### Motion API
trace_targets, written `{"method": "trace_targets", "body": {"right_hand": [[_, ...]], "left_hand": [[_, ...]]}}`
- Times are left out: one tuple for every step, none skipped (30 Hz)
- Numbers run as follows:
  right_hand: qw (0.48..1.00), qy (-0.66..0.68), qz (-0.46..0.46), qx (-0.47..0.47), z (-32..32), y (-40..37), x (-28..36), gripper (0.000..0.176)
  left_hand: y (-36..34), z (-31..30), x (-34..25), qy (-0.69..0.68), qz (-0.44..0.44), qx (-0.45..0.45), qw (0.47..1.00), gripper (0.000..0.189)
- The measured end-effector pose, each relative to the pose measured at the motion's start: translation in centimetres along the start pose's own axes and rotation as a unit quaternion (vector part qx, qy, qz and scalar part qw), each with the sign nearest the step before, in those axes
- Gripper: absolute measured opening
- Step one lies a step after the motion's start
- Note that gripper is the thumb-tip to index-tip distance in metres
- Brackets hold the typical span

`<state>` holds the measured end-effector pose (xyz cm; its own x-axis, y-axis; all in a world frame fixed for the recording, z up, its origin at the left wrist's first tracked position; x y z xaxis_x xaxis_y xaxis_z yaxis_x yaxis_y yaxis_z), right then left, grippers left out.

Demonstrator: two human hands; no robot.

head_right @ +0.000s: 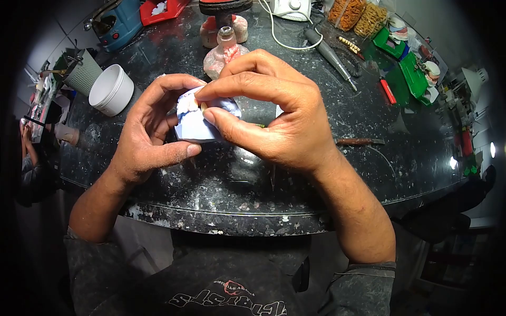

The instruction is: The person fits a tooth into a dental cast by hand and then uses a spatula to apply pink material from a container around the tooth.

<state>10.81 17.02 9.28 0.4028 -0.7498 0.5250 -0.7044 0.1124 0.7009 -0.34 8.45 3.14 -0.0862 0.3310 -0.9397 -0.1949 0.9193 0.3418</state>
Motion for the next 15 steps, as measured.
{"method": "trace_targets", "body": {"right_hand": [[1.0, -0.009, 0.002, -0.001, 0.04, 0.0, -0.05, 0.026], [1.0, -0.018, 0.004, -0.002, 0.04, -0.01, -0.11, 0.027], [1.0, -0.019, 0.003, -0.002, 0.05, -0.05, -0.19, 0.027], [1.0, -0.018, 0.002, -0.003, 0.04, -0.11, -0.28, 0.026], [1.0, -0.018, 0.001, -0.004, 0.04, -0.15, -0.34, 0.026], [1.0, -0.018, 0.001, -0.004, 0.07, -0.17, -0.36, 0.026], [1.0, -0.017, 0.003, -0.006, 0.08, -0.19, -0.4, 0.025], [1.0, -0.016, 0.005, -0.007, 0.09, -0.21, -0.43, 0.025], [1.0, -0.016, 0.005, -0.007, 0.12, -0.21, -0.4, 0.025], [1.0, -0.014, 0.011, -0.009, 0.12, -0.21, -0.49, 0.024], [1.0, -0.011, 0.017, -0.011, 0.11, -0.21, -0.59, 0.023], [1.0, -0.011, 0.017, -0.011, 0.13, -0.2, -0.6, 0.023], [1.0, -0.011, 0.017, -0.01, 0.16, -0.21, -0.61, 0.023], [1.0, -0.012, 0.017, -0.009, 0.19, -0.23, -0.62, 0.023], [1.0, -0.012, 0.016, -0.008, 0.22, -0.22, -0.68, 0.023]], "left_hand": [[0.0, -0.13, -0.07, 0.013, 0.005, -0.006, 1.0, 0.068], [-0.01, -0.23, -0.07, 0.013, 0.005, -0.006, 1.0, 0.068], [-0.01, -0.36, 0.13, 0.034, -0.005, -0.003, 0.999, 0.072], [-0.03, -0.41, 0.33, 0.055, -0.015, 0.0, 0.998, 0.076], [-0.05, -0.38, 0.29, 0.056, -0.015, -0.001, 0.998, 0.076], [-0.06, -0.38, 0.19, 0.062, -0.013, -0.005, 0.998, 0.076], [-0.05, -0.41, 0.12, 0.068, -0.011, -0.009, 0.998, 0.076], [-0.07, -0.4, 0.13, 0.068, -0.011, -0.009, 0.998, 0.076], [-0.09, -0.44, 0.06, 0.074, -0.008, -0.01, 0.997, 0.075], [-0.11, -0.49, 0.0, 0.079, -0.005, -0.012, 0.997, 0.075], [-0.11, -0.56, 0.03, 0.079, -0.005, -0.012, 0.997, 0.075], [-0.09, -0.58, -0.04, 0.087, 0.001, -0.01, 0.996, 0.075], [-0.09, -0.57, -0.13, 0.095, 0.007, -0.008, 0.995, 0.075], [-0.1, -0.52, -0.18, 0.095, 0.007, -0.009, 0.995, 0.075], [-0.09, -0.5, -0.2, 0.092, 0.002, -0.013, 0.996, 0.075]]}}
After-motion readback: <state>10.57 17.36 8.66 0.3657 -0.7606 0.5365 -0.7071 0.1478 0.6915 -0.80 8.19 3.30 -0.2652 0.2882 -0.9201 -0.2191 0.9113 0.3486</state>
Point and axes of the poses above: each hand's wrist, its own y-axis towards the middle knuckle, its own z-axis out of the palm, x = y × z, the point moved 10 cm from there along y, towards the middle knuckle, and after that the axes turned 1 degree about -x, right-handed, at the moved point
